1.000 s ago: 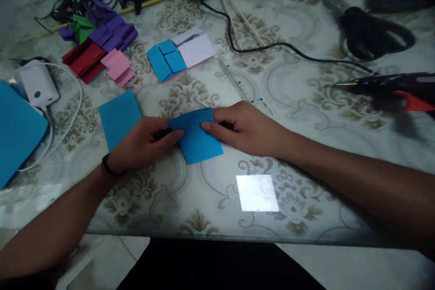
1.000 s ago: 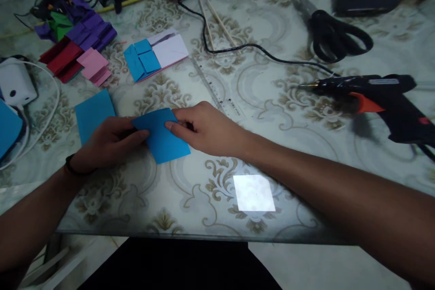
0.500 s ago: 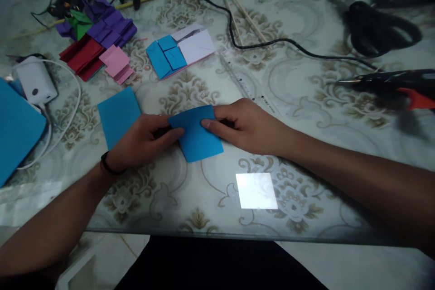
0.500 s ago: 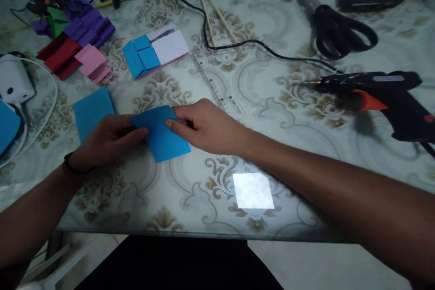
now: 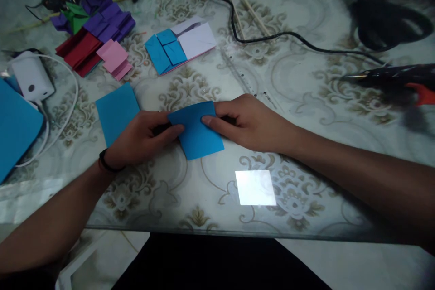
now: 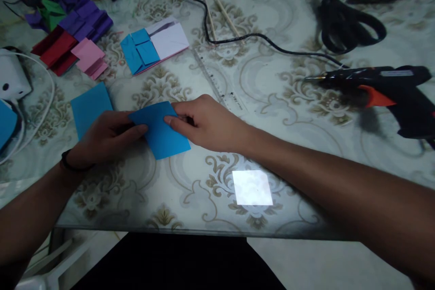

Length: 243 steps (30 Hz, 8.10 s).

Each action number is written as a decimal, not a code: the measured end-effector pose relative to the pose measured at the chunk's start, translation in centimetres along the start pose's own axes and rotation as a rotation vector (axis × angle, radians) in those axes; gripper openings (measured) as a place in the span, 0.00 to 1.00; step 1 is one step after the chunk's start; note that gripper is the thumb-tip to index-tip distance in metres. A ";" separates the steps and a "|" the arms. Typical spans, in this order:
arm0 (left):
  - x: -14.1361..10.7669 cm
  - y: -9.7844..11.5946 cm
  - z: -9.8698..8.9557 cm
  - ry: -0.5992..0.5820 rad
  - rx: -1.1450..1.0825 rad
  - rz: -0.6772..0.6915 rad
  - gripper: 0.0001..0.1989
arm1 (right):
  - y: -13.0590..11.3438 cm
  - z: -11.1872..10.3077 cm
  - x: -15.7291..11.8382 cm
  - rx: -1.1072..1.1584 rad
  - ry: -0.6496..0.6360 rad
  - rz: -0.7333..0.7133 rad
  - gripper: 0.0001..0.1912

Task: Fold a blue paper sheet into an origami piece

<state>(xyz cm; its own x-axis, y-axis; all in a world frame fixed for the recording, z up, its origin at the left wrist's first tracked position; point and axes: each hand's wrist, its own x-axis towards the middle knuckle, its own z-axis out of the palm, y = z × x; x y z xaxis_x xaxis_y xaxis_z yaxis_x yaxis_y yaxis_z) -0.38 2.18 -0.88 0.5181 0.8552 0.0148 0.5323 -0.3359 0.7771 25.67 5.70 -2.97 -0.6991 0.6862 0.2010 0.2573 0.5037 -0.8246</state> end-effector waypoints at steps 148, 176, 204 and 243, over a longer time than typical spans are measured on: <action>0.1 -0.3 0.5 0.071 0.017 0.087 0.17 | -0.5 -0.3 -0.5 -0.107 -0.006 0.096 0.19; 0.1 0.2 0.4 0.063 -0.045 0.008 0.16 | -0.4 -0.2 -0.4 -0.045 -0.015 0.119 0.18; -0.2 0.1 -0.1 -0.006 -0.008 -0.043 0.19 | 0.0 0.2 0.3 0.062 -0.007 0.017 0.24; -0.1 0.1 0.1 0.002 -0.034 -0.078 0.20 | 0.0 0.1 0.1 0.012 -0.005 0.016 0.22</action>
<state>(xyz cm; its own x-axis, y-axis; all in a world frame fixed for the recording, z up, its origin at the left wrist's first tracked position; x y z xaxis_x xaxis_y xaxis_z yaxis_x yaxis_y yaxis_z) -0.34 1.99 -0.82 0.4749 0.8789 -0.0451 0.5478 -0.2551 0.7968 25.55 5.70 -3.00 -0.6984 0.6914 0.1853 0.2600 0.4862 -0.8342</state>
